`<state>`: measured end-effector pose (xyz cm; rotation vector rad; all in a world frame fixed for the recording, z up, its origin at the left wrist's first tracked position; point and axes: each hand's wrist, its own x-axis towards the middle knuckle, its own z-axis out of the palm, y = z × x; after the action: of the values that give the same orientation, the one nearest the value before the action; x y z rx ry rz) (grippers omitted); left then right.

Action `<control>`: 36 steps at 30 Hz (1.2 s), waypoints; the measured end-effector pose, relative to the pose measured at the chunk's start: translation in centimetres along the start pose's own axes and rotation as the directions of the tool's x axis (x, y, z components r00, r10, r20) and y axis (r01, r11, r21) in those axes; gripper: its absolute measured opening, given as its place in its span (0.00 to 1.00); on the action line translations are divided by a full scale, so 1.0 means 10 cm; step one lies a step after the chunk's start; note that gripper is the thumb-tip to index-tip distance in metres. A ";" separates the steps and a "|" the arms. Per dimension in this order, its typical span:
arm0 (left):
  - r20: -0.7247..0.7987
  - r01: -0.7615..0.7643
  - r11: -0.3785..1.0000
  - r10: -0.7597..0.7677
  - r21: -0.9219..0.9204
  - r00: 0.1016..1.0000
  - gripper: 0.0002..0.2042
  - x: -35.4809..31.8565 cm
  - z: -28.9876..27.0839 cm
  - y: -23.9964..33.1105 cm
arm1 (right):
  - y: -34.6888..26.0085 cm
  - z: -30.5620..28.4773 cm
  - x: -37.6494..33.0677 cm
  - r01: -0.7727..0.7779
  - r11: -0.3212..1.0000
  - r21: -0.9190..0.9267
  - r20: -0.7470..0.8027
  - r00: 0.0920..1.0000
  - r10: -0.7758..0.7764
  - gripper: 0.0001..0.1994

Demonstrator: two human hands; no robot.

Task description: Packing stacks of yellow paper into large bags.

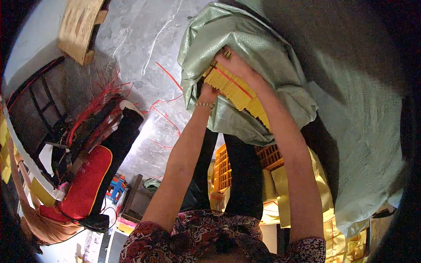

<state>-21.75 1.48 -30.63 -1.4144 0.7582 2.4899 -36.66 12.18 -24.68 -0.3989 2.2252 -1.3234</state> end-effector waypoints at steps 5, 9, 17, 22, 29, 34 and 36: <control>-0.138 -0.040 0.992 0.056 0.116 0.989 0.21 0.06 0.03 -0.05 | -0.01 -0.11 -0.09 0.079 0.996 -0.042 -0.132 0.988 -0.084 0.26; -0.025 -0.114 0.964 0.123 0.239 0.992 0.20 -0.08 0.09 0.01 | -0.08 -0.31 -0.35 -0.009 0.979 -0.205 -0.137 0.990 -0.020 0.27; 0.181 -0.443 0.375 0.561 0.814 0.808 0.24 0.03 -0.28 0.36 | -0.39 -0.19 -0.39 -0.169 0.978 -0.126 -0.167 0.975 0.147 0.30; 0.325 -0.563 0.401 0.521 0.723 0.789 0.25 -0.23 0.22 0.29 | -0.20 -0.23 -0.53 -0.116 0.969 -0.220 -0.221 0.973 0.066 0.29; 0.490 -0.295 -0.436 0.448 0.850 0.748 0.25 -0.15 -0.14 0.53 | -0.55 -0.25 -0.69 -0.340 0.905 -0.257 -0.101 0.941 0.324 0.32; 0.599 -0.233 -0.679 0.370 0.696 0.710 0.18 -0.14 -0.26 0.56 | -0.20 0.19 -1.32 -0.474 0.861 -0.185 -0.749 0.635 0.189 0.35; 0.645 -0.372 -0.581 0.379 0.724 0.664 0.19 -0.05 -0.06 0.37 | 0.06 0.38 -1.32 -0.343 0.925 0.165 -0.752 0.563 0.343 0.35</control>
<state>-22.46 -1.97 -29.20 -0.1329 2.9213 0.6549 -23.62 16.26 -22.98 0.7566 2.7593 -1.4184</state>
